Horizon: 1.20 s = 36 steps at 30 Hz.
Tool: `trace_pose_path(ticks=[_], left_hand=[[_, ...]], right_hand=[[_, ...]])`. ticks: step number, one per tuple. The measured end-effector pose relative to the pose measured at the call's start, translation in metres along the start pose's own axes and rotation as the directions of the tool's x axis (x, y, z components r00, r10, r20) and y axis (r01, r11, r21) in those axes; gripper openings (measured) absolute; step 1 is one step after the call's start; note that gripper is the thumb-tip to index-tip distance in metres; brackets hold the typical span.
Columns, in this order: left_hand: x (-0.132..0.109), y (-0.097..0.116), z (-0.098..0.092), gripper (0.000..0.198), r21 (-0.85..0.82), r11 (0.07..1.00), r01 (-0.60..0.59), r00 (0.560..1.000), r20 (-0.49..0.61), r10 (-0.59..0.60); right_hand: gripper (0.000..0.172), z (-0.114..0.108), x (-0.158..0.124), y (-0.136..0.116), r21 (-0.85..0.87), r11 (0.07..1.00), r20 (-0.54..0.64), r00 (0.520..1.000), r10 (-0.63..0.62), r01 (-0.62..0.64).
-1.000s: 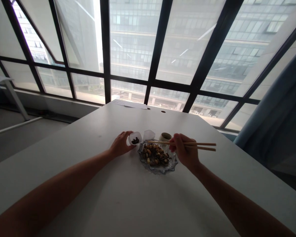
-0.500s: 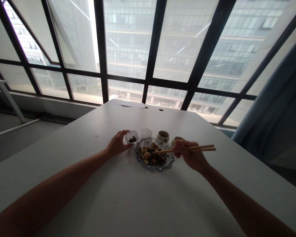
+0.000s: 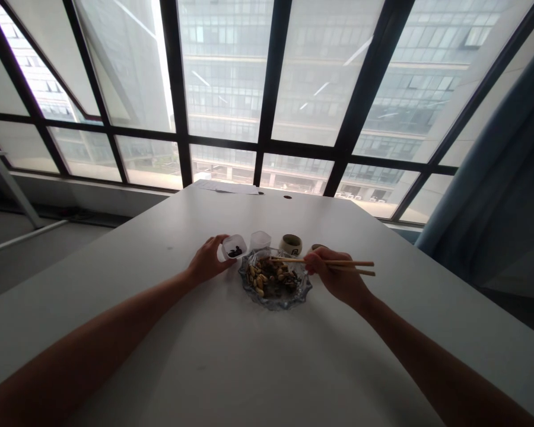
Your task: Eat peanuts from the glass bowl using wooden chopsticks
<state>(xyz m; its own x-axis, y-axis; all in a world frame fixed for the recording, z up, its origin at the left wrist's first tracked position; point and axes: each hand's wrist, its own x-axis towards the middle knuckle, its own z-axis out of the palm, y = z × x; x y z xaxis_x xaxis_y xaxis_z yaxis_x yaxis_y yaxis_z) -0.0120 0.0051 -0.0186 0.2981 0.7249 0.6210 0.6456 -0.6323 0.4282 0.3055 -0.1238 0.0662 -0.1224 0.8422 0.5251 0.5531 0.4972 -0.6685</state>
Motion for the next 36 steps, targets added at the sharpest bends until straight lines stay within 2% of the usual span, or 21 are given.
trace_pose_path(ticks=[3, 6, 9, 14, 19, 25, 31, 34, 36], left_hand=[[0.0, 0.0, 0.0, 0.058, 0.002, 1.0, -0.003, 1.0, 0.0, 0.003], [0.0, -0.001, 0.001, 0.059, 0.0, 1.0, -0.005, 1.0, -0.003, 0.005], [0.0, -0.001, 0.001, 0.059, -0.006, 1.0, -0.007, 1.0, -0.003, 0.007], [0.0, 0.0, 0.001, 0.058, -0.002, 1.0, -0.005, 1.0, 0.0, 0.005], [0.0, 0.0, 0.0, 0.058, -0.006, 1.0, -0.01, 1.0, -0.003, 0.01], [0.0, 0.0, 0.001, 0.058, -0.008, 1.0, -0.009, 1.0, -0.009, 0.009], [0.0, 0.001, 0.001, 0.058, -0.004, 1.0, -0.011, 1.0, 0.0, 0.011], [0.0, 0.001, 0.0, 0.057, 0.001, 1.0, -0.014, 1.0, 0.0, 0.014], [0.0, 0.001, 0.0, 0.057, -0.001, 1.0, -0.015, 1.0, -0.001, 0.015]], right_hand=[[0.045, -0.009, 0.001, 0.0, 0.039, 0.998, -0.093, 0.994, 0.051, -0.048], [0.045, -0.013, 0.001, -0.001, 0.084, 0.991, -0.005, 0.995, 0.101, -0.1], [0.045, -0.009, 0.0, 0.0, 0.085, 0.991, 0.081, 0.992, 0.1, -0.107], [0.045, -0.004, -0.001, 0.0, 0.029, 0.996, 0.098, 0.992, 0.085, -0.088], [0.044, -0.005, -0.001, -0.001, 0.071, 0.991, 0.107, 0.989, 0.103, -0.111], [0.046, -0.004, -0.001, -0.001, 0.089, 0.991, 0.077, 0.993, 0.088, -0.095], [0.048, -0.001, -0.001, -0.008, 0.156, 0.977, 0.068, 0.988, 0.136, -0.145], [0.051, -0.002, 0.002, -0.007, 0.23, 0.952, 0.0, 0.978, 0.208, -0.203], [0.053, -0.004, 0.006, -0.003, 0.322, 0.908, -0.051, 0.953, 0.298, -0.267]])
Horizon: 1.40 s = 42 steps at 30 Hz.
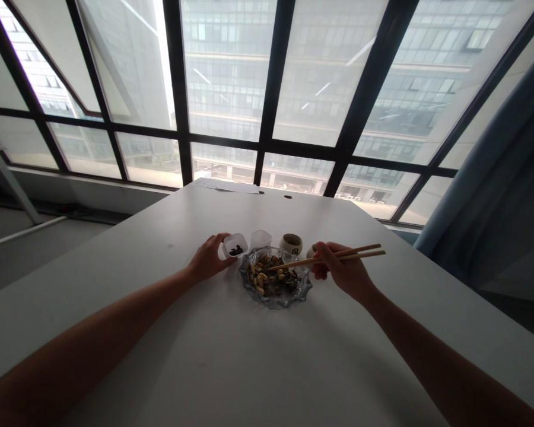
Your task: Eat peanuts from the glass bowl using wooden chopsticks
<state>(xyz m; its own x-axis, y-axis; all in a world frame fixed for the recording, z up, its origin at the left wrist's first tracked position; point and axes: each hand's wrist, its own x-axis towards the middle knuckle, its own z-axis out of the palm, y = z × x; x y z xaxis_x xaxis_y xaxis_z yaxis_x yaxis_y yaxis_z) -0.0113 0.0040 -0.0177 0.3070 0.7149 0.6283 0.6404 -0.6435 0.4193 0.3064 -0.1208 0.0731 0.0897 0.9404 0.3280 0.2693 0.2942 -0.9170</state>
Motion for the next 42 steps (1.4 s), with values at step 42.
trace_pose_path(ticks=[42], left_hand=[[0.0, 0.007, -0.002, 0.058, -0.024, 0.997, -0.076, 0.993, -0.094, 0.074]], right_hand=[[0.031, 0.068, 0.001, -0.021, -0.317, 0.737, 0.286, 0.801, -0.526, 0.597]])
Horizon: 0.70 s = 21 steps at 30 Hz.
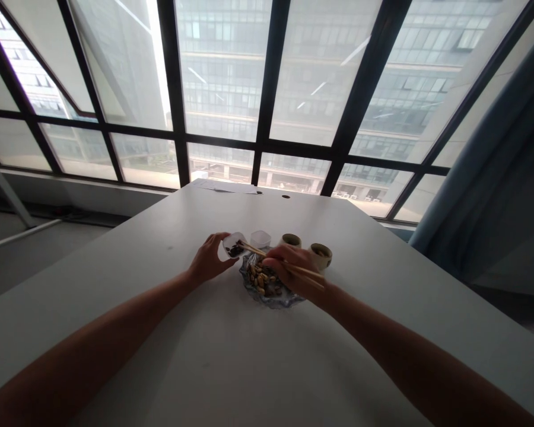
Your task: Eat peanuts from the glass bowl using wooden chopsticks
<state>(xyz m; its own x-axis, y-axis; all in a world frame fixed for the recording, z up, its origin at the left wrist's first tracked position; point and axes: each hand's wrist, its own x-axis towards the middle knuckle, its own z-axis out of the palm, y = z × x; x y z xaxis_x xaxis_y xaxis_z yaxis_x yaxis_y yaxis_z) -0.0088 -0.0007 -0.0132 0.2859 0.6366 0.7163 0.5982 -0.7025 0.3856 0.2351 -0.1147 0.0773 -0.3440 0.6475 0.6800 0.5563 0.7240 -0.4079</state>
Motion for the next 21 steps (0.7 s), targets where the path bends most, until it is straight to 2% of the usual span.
trace_pose_path(ticks=[2, 4, 7, 10, 15, 21], left_hand=[[0.0, 0.0, 0.0, 0.058, 0.006, 1.0, -0.009, 1.0, 0.012, 0.009], [0.0, 0.0, 0.0, 0.058, 0.019, 1.0, -0.008, 1.0, 0.022, 0.007], [0.0, -0.001, 0.001, 0.059, 0.039, 0.999, 0.003, 1.0, 0.026, -0.004], [0.0, -0.002, 0.001, 0.059, 0.055, 0.998, 0.019, 0.999, 0.025, -0.021], [-0.001, -0.004, 0.002, 0.058, 0.075, 0.997, 0.018, 0.999, 0.034, -0.021], [-0.001, -0.004, 0.001, 0.057, 0.088, 0.996, 0.032, 0.998, 0.05, -0.037]], right_hand=[[0.037, 0.001, 0.007, 0.002, -0.009, 0.996, -0.026, 0.996, 0.087, -0.087], [0.043, -0.005, 0.006, 0.003, 0.033, 0.983, -0.105, 0.977, 0.183, -0.181], [0.048, -0.024, -0.003, 0.004, 0.2, 0.937, -0.209, 0.921, 0.328, -0.288], [0.054, -0.044, -0.014, 0.01, 0.297, 0.887, -0.254, 0.867, 0.43, -0.353], [0.063, -0.064, -0.023, 0.025, 0.259, 0.849, -0.187, 0.838, 0.513, -0.461], [0.067, -0.073, -0.025, 0.027, 0.171, 0.85, -0.073, 0.854, 0.515, -0.498]])
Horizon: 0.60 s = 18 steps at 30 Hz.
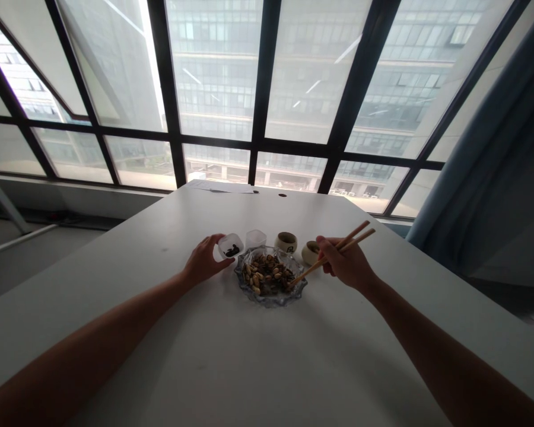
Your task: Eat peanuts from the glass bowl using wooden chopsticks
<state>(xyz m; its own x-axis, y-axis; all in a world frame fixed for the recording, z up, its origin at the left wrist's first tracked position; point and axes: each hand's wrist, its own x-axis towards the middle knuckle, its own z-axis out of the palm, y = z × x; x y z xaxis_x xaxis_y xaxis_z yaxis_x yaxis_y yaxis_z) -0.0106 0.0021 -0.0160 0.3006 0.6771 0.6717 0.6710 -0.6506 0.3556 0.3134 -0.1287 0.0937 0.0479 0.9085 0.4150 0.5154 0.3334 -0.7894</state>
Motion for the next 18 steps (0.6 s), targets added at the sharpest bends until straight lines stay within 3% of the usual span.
trace_pose_path(ticks=[4, 7, 9, 12, 14, 18], left_hand=[[0.0, 0.002, -0.002, 0.057, -0.002, 1.0, 0.017, 1.0, 0.025, -0.016], [0.0, 0.002, -0.002, 0.057, -0.005, 1.0, 0.027, 0.999, 0.041, -0.027], [0.0, 0.002, -0.002, 0.057, -0.004, 1.0, 0.03, 0.998, 0.05, -0.029], [0.001, 0.001, -0.002, 0.059, 0.0, 0.999, 0.032, 0.998, 0.058, -0.032], [0.001, 0.001, -0.001, 0.059, 0.0, 0.999, 0.033, 0.998, 0.057, -0.032], [0.001, 0.001, -0.002, 0.058, -0.005, 1.0, 0.025, 0.998, 0.054, -0.024]], right_hand=[[0.063, 0.014, -0.002, 0.002, 0.05, 0.998, 0.153, 0.988, 0.021, -0.029], [0.056, 0.027, -0.005, 0.008, 0.073, 0.997, 0.231, 0.972, -0.043, 0.027], [0.051, 0.03, -0.006, 0.011, 0.048, 0.995, 0.193, 0.977, -0.091, 0.084], [0.049, 0.025, -0.005, 0.012, 0.016, 0.99, -0.001, 0.99, -0.142, 0.142], [0.049, 0.019, -0.004, 0.011, -0.021, 0.987, -0.067, 0.985, -0.159, 0.158], [0.049, 0.013, -0.003, 0.006, -0.151, 0.959, 0.066, 0.971, -0.231, 0.239]])
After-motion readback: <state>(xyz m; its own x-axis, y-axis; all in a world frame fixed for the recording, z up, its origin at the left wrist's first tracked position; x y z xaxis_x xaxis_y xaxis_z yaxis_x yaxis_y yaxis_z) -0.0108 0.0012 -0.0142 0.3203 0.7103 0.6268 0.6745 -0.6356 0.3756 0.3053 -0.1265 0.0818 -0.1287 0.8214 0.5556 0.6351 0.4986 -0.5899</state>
